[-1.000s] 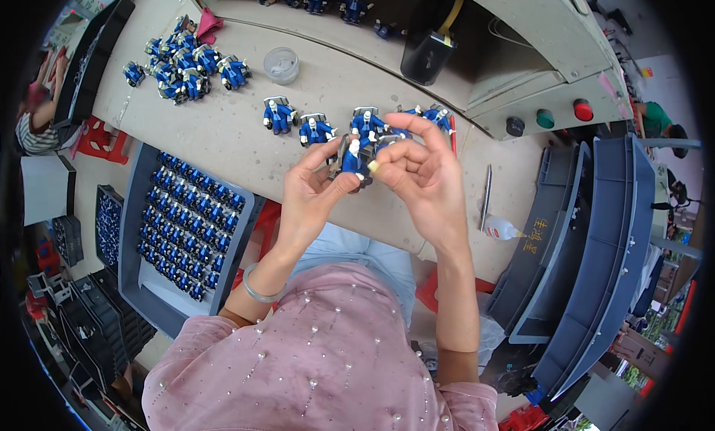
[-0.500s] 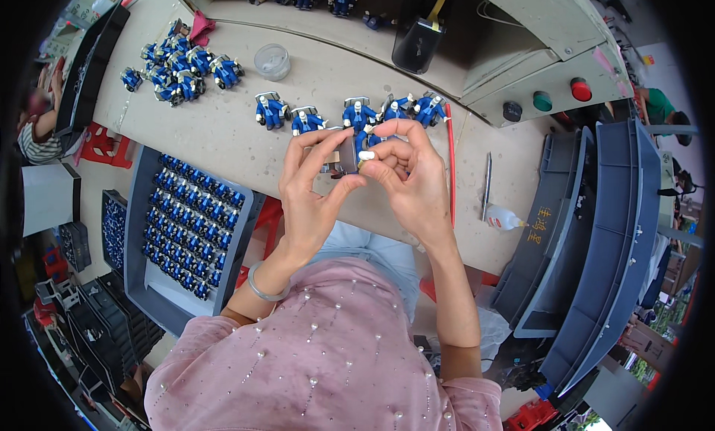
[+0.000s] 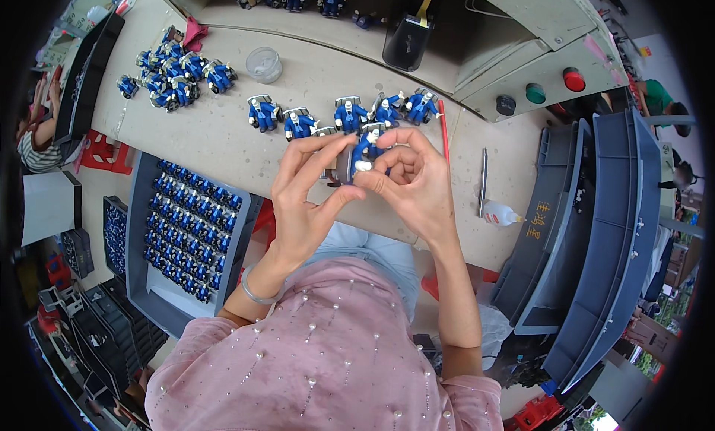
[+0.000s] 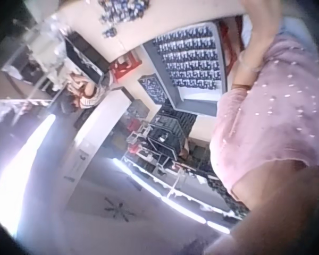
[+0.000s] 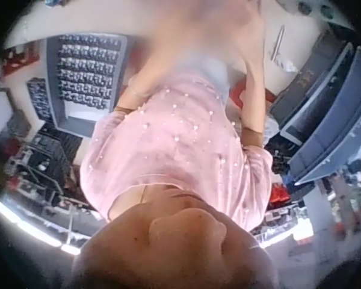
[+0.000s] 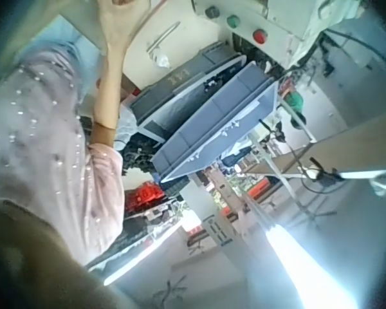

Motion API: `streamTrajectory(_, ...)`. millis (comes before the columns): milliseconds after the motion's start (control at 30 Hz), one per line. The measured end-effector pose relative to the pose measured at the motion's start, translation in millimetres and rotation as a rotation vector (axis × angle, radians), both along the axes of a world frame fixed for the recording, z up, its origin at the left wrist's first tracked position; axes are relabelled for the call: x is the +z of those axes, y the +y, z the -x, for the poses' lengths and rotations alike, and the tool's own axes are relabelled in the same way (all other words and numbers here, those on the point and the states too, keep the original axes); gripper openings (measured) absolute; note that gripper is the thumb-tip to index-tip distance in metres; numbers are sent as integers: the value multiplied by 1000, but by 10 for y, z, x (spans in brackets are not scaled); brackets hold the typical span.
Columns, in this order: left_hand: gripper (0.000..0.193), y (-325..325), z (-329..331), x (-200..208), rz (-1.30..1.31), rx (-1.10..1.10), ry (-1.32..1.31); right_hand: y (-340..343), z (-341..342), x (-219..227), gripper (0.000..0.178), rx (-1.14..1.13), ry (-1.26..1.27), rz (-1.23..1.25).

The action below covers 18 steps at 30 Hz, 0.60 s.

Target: Assembling small plastic robot toy figures at a factory workbench.

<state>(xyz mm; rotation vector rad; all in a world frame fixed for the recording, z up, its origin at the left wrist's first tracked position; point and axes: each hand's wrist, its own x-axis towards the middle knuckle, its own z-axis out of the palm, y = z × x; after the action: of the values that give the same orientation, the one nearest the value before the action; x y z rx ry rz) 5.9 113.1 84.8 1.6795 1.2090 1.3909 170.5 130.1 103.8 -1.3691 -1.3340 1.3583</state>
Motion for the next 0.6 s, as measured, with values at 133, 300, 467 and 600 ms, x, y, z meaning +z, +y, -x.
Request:
streamTrajectory(133,54,-36,-28,-108,289,-229,-385,-32,37,-18,36,-5,190,-29)
streamTrajectory(300,49,-24,13,-119,514,-402,-688,-132,-2,9,33,-21,125,-2)
streamTrajectory(467,47,-35,0,-57,709,-538,-868,-240,-66,66,31,-43,4,-24)
streamTrajectory(600,40,-24,-151,-61,724,-604,-818,-396,-135,119,30,-82,-62,-30)
